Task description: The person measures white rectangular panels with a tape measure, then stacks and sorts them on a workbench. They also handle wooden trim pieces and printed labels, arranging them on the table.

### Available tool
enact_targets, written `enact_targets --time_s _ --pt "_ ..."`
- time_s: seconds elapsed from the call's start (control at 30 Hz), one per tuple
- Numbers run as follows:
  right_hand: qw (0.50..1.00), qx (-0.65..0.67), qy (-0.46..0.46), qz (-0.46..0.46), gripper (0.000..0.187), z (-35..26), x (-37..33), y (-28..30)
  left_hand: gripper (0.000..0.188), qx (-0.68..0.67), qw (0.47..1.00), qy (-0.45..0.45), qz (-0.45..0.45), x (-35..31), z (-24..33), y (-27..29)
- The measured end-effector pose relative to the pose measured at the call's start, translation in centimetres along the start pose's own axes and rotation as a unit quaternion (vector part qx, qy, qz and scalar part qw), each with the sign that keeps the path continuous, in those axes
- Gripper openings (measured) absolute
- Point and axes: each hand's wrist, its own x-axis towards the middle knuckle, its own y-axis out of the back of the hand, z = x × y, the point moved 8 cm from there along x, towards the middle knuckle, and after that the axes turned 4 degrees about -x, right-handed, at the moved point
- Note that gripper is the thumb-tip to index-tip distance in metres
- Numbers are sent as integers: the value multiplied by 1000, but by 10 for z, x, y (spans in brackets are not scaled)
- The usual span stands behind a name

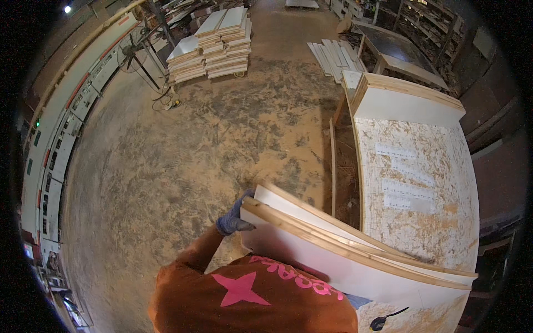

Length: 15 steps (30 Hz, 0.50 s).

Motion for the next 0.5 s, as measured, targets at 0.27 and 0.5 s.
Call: enact_targets --time_s 0.27,0.5 --pt "850 -384 359 1 74 -54 -10 -65 93 -141 960 -18 240 -86 -77 129" --pt "946 34 242 -212 77 -6 -33 -232 80 -94 895 -250 357 -144 -105 280"
